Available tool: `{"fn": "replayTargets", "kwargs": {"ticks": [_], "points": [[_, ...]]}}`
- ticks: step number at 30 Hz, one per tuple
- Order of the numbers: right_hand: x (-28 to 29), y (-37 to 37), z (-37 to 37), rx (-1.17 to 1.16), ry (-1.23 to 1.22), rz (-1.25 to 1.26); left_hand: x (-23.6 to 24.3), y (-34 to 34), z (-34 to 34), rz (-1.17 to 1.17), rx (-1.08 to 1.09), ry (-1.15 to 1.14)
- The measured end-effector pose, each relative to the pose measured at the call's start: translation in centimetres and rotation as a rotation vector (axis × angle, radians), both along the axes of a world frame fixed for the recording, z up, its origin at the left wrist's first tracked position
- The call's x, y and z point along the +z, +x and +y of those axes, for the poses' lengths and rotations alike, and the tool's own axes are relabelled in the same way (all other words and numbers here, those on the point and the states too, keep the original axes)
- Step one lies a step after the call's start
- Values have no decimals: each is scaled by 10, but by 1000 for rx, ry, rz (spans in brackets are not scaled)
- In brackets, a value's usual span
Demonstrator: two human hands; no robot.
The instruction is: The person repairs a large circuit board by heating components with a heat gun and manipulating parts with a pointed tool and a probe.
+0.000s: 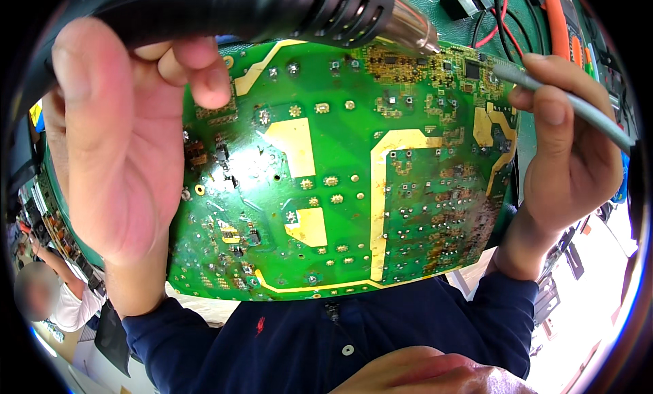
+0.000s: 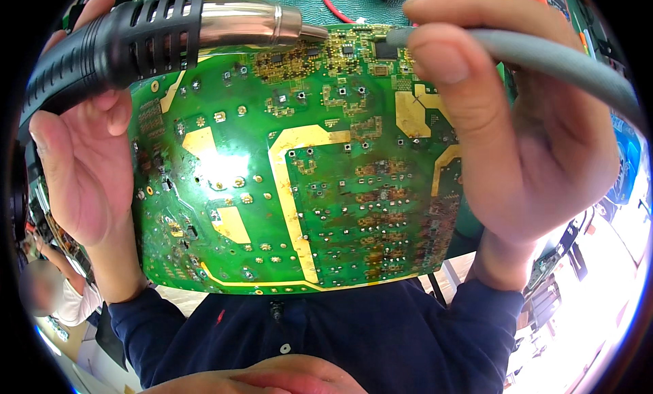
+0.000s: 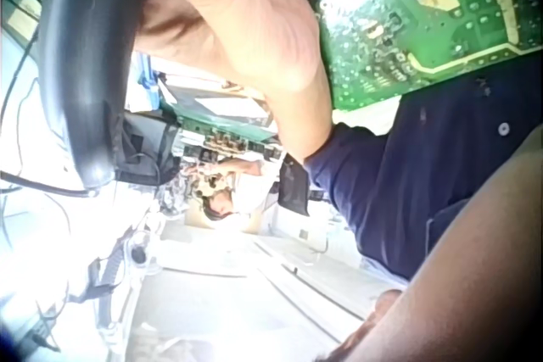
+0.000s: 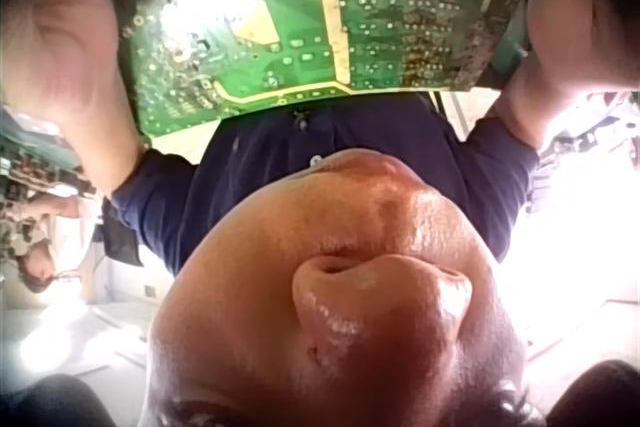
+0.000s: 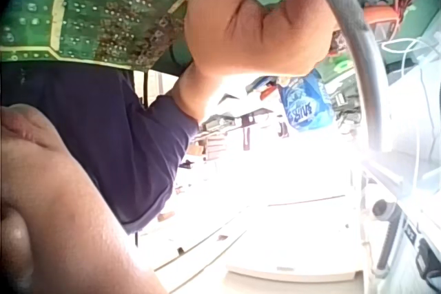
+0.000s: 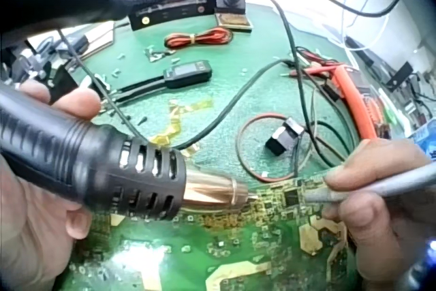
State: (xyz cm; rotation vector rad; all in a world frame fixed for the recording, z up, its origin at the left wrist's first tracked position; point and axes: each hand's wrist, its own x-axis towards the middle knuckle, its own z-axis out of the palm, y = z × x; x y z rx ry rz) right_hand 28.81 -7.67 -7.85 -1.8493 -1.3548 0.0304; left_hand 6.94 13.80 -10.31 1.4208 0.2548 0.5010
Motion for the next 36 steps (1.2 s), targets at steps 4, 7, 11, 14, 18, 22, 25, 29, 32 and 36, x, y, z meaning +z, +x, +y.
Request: {"fn": "replayTargets", "kwargs": {"ticks": [4, 7, 11, 14, 18, 22, 25, 29, 32, 36], "points": [[3, 0, 0, -107, -34, 151, 5, 8, -4, 25, -13, -2], [-1, 7, -4, -119, -65, 207, 4, 5, -6, 18, -2, -2], [0, 12, -5, -97, -55, 215, 9, 10, -4, -1, 75, 18], [1, 11, -4, -59, -54, 256, 9, 11, -7, -3, 115, 15], [4, 3, -3, 42, -29, 285, 9, 9, -7, 21, 124, 56], [6, 4, -2, 172, -9, 223, 8, 7, -5, 10, 94, 45], [8, 8, -4, 184, -3, 138, 9, 12, -4, -4, 62, 31], [9, 1, -3, 0, -73, 148, 10, 8, -5, 13, 82, 40], [11, 2, -4, -27, -101, 180, 9, 10, -2, -1, 62, 30], [-5, -16, 5, -37, 117, 152, 8, 8, -3, 10, 75, 24]]}}
